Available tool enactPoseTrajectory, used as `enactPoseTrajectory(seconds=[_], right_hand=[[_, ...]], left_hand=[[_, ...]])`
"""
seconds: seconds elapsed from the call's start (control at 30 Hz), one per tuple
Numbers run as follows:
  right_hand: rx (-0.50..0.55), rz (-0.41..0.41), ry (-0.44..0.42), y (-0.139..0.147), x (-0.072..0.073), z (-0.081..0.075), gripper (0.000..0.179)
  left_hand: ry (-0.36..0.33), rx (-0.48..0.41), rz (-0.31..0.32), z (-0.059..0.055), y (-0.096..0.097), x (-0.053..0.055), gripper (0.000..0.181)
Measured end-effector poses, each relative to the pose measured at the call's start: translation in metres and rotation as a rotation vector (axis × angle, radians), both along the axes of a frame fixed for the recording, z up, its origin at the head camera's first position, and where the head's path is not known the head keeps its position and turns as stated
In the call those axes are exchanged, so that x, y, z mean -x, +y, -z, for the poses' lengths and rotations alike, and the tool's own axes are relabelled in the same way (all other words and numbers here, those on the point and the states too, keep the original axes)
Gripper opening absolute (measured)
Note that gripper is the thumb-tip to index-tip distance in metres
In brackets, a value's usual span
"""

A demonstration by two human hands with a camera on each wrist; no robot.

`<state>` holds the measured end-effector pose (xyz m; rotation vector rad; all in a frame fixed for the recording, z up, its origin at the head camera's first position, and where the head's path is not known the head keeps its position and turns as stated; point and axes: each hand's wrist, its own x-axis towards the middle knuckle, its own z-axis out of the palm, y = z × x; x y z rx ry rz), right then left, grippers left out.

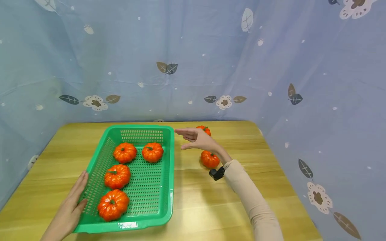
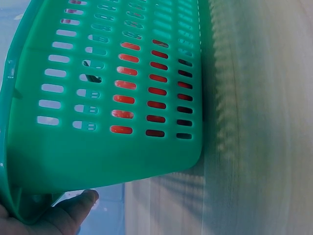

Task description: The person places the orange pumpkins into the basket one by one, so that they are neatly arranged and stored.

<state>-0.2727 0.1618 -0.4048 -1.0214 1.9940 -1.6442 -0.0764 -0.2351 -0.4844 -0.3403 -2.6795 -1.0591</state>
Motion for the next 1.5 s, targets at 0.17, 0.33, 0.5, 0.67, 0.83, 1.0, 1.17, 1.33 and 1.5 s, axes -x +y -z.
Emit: enactPoseTrajectory(seconds=[0.17, 0.33, 0.5, 0.67, 0.83, 1.0, 1.17, 1.33, 1.5], right_hand=[[0.138, 0.075, -0.086, 0.049, -0.007, 0.014, 0.07], [0.158, 0.162, -0.114, 0.101, -0.014, 0.03, 0.07], [0.166, 0.218, -0.111, 0.151, -0.025, 0.052, 0.064], [0.183, 0.218, -0.144, 0.184, -0.029, 0.076, 0.064], [0.198, 0.138, -0.193, 0.195, -0.03, 0.098, 0.073], [0.189, 0.074, -0.21, 0.201, -0.029, 0.116, 0.083], [0.151, 0.044, -0.226, 0.197, -0.022, 0.129, 0.086], [0.099, 0.043, -0.227, 0.185, -0.012, 0.133, 0.09], [0.045, 0.037, -0.195, 0.171, 0.001, 0.13, 0.093]], left_hand=[[-0.026, 0.018, 0.01, 0.001, 0.0, 0.002, 0.077], [-0.051, 0.022, 0.007, 0.004, -0.002, 0.002, 0.075], [-0.089, 0.026, 0.005, 0.006, -0.004, 0.001, 0.075], [-0.102, 0.043, -0.002, 0.009, -0.008, -0.001, 0.078], [-0.133, 0.051, -0.012, 0.009, -0.01, 0.0, 0.078], [-0.131, 0.049, -0.011, 0.008, -0.006, 0.003, 0.078], [-0.128, 0.057, -0.015, 0.009, -0.004, 0.004, 0.078], [-0.104, 0.06, -0.015, 0.009, -0.004, 0.004, 0.08], [-0.097, 0.061, -0.021, 0.008, -0.003, 0.005, 0.08]])
